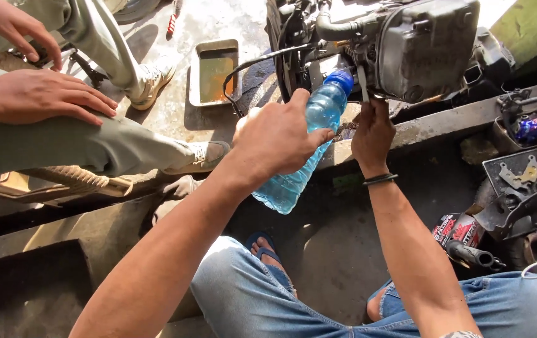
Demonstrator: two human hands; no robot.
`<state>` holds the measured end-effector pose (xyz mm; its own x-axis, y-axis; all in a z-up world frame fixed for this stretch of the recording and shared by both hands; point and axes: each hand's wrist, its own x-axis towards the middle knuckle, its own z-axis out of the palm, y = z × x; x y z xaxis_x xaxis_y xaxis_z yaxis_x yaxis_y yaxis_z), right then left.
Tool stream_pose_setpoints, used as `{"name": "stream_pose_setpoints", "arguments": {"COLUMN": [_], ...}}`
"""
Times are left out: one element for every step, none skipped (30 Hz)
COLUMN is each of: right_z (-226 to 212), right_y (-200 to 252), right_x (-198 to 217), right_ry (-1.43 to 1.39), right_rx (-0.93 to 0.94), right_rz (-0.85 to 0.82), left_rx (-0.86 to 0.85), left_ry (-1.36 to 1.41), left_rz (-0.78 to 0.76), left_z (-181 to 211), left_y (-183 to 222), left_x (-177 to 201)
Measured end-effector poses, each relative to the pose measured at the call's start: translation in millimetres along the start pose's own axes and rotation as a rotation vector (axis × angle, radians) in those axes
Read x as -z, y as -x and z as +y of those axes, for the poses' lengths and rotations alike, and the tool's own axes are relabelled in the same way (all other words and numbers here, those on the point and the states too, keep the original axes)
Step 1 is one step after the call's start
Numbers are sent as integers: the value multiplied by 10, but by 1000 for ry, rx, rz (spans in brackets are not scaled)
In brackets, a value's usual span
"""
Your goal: Rinsing and scrubbing a motorcycle engine part using water from a bottle and a small tool
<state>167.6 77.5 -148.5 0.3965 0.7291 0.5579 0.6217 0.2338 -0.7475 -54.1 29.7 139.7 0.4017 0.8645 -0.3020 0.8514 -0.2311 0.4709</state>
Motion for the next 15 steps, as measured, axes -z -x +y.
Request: {"name": "stream_pose_setpoints", "arguments": {"right_z": [-131,-260,-201,-154,-120,-34,61,172,114,59,2,-16,-46,-81,-226], "right_y": [-88,-178,-98,-20,-80,-37,99,237,224,214,146,159,144,131,91], "right_x": [16,31,38,49,14,15,33,45,39,25,-2,1,-19,-45,-19], "right_ry": [-15,-29,-24,-20,-23,-26,-12,1,5,3,-1,1,47,92,87], "right_rx": [28,55,48,-22,-69,-54,-120,-187,-201,-166,-116,-115,-65,-14,-8], "right_rz": [4,9,6,-47,-86,-75,-62,-49,-49,5,50,41,60,79,69], "left_rx": [-7,-13,-13,-7,-11,-20,-1,18,19,30,44,49,35,20,29], "left_ry": [15,30,32,15,-9,-14,1,15,13,57,112,119,139,159,166], "left_rz": [-2,-5,-13,-35,-32,-15,-39,-63,-77,-94,-98,-99,-100,-101,-94], "left_z": [-5,-9,-12,-12,3,20,27,31,17,-7,-37,-25,-24,-27,-9], "left_y": [-12,-24,-20,-8,-27,-39,-32,-36,-77,-119,-157,-135,-108,-80,-59], "left_x": [-12,-24,-43,-54,-2,27,18,-3,-48,-95,-130,-160,-171,-178,-164]}}
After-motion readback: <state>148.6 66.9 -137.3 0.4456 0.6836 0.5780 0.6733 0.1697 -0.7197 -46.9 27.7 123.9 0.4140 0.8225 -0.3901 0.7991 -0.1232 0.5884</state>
